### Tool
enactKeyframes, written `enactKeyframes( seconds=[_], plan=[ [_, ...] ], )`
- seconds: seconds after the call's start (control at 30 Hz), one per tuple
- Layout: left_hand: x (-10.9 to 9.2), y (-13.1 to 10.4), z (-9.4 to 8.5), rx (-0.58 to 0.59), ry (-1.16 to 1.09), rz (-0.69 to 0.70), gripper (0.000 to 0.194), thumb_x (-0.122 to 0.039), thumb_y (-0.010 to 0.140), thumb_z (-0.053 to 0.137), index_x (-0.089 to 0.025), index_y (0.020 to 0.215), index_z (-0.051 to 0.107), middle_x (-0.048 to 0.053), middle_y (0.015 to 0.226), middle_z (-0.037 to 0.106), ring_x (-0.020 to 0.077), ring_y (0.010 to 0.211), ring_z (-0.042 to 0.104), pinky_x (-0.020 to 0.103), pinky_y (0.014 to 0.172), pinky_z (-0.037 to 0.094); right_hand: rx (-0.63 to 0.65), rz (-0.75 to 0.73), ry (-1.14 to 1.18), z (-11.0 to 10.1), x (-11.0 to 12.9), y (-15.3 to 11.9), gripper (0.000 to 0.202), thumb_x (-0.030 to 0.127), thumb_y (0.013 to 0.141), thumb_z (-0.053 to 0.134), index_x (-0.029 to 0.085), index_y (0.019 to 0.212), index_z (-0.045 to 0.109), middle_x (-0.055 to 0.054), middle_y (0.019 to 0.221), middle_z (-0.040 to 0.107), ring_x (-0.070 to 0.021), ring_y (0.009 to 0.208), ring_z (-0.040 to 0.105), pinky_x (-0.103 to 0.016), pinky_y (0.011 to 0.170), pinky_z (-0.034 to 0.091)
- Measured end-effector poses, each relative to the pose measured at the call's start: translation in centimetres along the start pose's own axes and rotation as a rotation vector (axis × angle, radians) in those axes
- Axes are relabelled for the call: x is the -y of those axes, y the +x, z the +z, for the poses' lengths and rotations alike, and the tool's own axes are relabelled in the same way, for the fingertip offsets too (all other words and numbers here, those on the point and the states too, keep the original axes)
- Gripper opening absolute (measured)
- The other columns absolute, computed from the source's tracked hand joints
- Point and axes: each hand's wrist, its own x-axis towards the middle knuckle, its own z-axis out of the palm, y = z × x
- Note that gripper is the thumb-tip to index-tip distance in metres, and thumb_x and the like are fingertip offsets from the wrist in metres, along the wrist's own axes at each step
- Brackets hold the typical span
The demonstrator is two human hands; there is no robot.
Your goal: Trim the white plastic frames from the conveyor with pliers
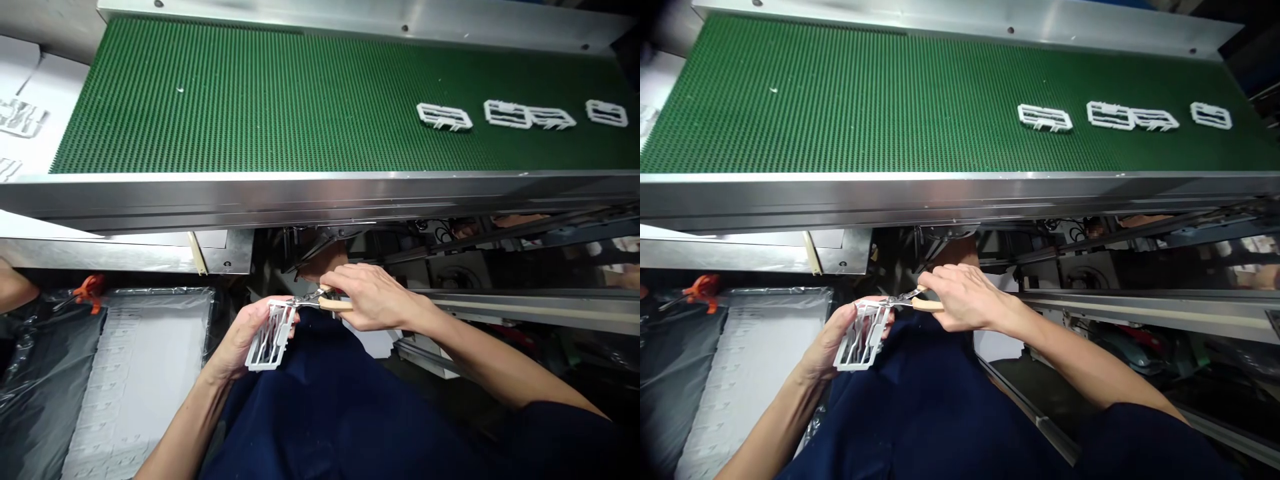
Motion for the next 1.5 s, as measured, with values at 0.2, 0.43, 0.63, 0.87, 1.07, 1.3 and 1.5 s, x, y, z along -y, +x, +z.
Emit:
enactKeyframes(
  seconds=[0.2, 0.43, 0.63, 0.87, 1.07, 1.3, 1.5],
  plan=[
    [-0.3, 0.3, -0.6, 0.047, 0.009, -0.008, 0.045, -0.049, 0.075, 0.065, -0.015, 0.105, 0.063, 0.01, 0.086, 0.069, 0.0179, 0.066, 0.064, 0.024, 0.059, 0.052, -0.007, -0.01, 0.013, 0.0, -0.2, 0.3, 0.018, 0.029, 0.079, 0.049, 0.02, 0.095, 0.053, -0.001, 0.074, 0.055, -0.0132, 0.063, 0.046, -0.025, 0.054, 0.023],
    [-0.7, 0.6, -0.3, 0.025, -0.024, -0.009, 0.044, -0.047, 0.074, 0.067, -0.013, 0.102, 0.064, 0.011, 0.083, 0.07, 0.018, 0.063, 0.064, 0.024, 0.055, 0.052, -0.038, 0.013, 0.086, 0.0, -0.3, 0.7, 0.005, 0.021, 0.076, 0.049, 0.021, 0.08, 0.051, 0.003, 0.065, 0.05, -0.0098, 0.053, 0.037, -0.025, 0.051, 0.018],
    [-1.0, 1.1, -0.5, -0.011, -0.181, -0.006, 0.044, -0.047, 0.08, 0.06, -0.012, 0.107, 0.062, 0.009, 0.083, 0.068, 0.0159, 0.064, 0.063, 0.022, 0.056, 0.052, -0.152, 0.234, 0.595, 2.1, 0.3, 2.3, 0.02, 0.038, 0.081, 0.051, 0.019, 0.078, 0.051, 0.004, 0.065, 0.05, -0.0093, 0.057, 0.041, -0.022, 0.055, 0.03],
    [-1.3, 1.5, -0.7, -0.037, -0.309, 0.079, 0.038, -0.043, 0.085, 0.055, -0.013, 0.108, 0.061, 0.007, 0.085, 0.066, 0.0152, 0.069, 0.063, 0.024, 0.064, 0.054, -0.168, 0.364, 1.008, 5.3, 2.0, 2.7, 0.019, 0.035, 0.081, 0.054, 0.018, 0.078, 0.048, 0.004, 0.065, 0.047, -0.0094, 0.058, 0.041, -0.023, 0.055, 0.034],
    [-1.5, 1.6, -0.8, -0.058, -0.352, 0.104, 0.035, -0.041, 0.088, 0.052, -0.014, 0.11, 0.06, 0.007, 0.087, 0.067, 0.0147, 0.069, 0.064, 0.024, 0.064, 0.055, -0.215, 0.328, 1.304, 6.4, 4.0, 3.1, 0.016, 0.029, 0.08, 0.056, 0.019, 0.085, 0.045, 0.003, 0.071, 0.054, -0.0103, 0.06, 0.05, -0.024, 0.059, 0.041],
    [-1.1, 1.8, -0.7, -0.052, -0.415, 0.146, 0.04, -0.046, 0.085, 0.054, -0.018, 0.113, 0.057, 0.006, 0.089, 0.067, 0.0198, 0.077, 0.066, 0.034, 0.072, 0.057, -0.256, 0.299, 1.393, 7.0, 6.6, 3.9, 0.023, 0.026, 0.072, 0.067, 0.019, 0.082, 0.048, 0.003, 0.078, 0.053, -0.0101, 0.067, 0.052, -0.023, 0.066, 0.044],
    [-0.6, 1.7, -0.9, 0.001, -0.489, 0.225, 0.048, -0.049, 0.082, 0.055, -0.017, 0.117, 0.055, 0.009, 0.095, 0.067, 0.0254, 0.081, 0.066, 0.039, 0.065, 0.059, -0.272, 0.201, 1.512, 7.5, 6.5, 4.0, 0.021, 0.025, 0.075, 0.066, 0.019, 0.086, 0.049, 0.003, 0.078, 0.051, -0.0096, 0.066, 0.05, -0.024, 0.063, 0.044]
  ],
)
